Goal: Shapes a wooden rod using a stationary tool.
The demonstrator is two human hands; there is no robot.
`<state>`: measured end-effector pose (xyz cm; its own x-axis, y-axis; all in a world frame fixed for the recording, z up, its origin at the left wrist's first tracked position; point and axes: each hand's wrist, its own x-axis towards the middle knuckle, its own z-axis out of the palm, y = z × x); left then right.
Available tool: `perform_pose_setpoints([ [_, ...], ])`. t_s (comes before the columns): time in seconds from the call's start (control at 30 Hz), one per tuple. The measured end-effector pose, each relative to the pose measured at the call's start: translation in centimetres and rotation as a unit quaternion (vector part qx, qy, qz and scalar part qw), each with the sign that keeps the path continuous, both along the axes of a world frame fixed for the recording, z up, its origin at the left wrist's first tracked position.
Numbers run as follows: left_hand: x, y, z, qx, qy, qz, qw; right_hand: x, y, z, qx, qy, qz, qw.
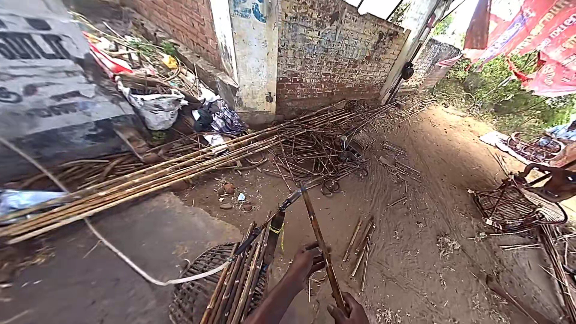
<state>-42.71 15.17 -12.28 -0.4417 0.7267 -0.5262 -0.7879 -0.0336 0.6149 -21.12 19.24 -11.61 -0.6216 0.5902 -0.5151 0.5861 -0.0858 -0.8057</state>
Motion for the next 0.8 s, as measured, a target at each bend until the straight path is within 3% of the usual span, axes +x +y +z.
perform_pose_setpoints([
  [0.13,-1.1,-1.6,0.1,-0.006,0.068,-0.023,0.997,-2.7,0.0,0.5,-0.031,0.037,-0.037,0.998],
  [0.3,-3.7,-6.1,-0.7,-0.126,0.238,0.037,0.962,-2.3,0.0,-0.1,0.075,0.002,-0.052,0.996],
  [0.4,-6.6,-8.8,-2.7,-0.297,0.421,0.058,0.855,-2.5,0.0,-0.2,0.095,-0.031,-0.059,0.993],
  [0.47,-8.4,-9.9,-2.9,-0.393,0.482,0.051,0.781,-2.7,0.1,-0.2,0.109,-0.044,-0.059,0.991],
  [0.6,-10.8,-10.3,-3.2,-0.483,0.488,0.010,0.727,-2.7,0.1,-0.3,0.127,-0.041,-0.063,0.989],
  [0.7,-11.6,-9.7,-3.0,-0.508,0.503,-0.033,0.698,-2.9,0.0,0.3,0.055,0.022,-0.072,0.996],
  [0.8,-11.9,-8.9,-2.4,-0.523,0.503,-0.053,0.686,-3.5,0.0,1.7,-0.119,0.113,-0.074,0.984],
])
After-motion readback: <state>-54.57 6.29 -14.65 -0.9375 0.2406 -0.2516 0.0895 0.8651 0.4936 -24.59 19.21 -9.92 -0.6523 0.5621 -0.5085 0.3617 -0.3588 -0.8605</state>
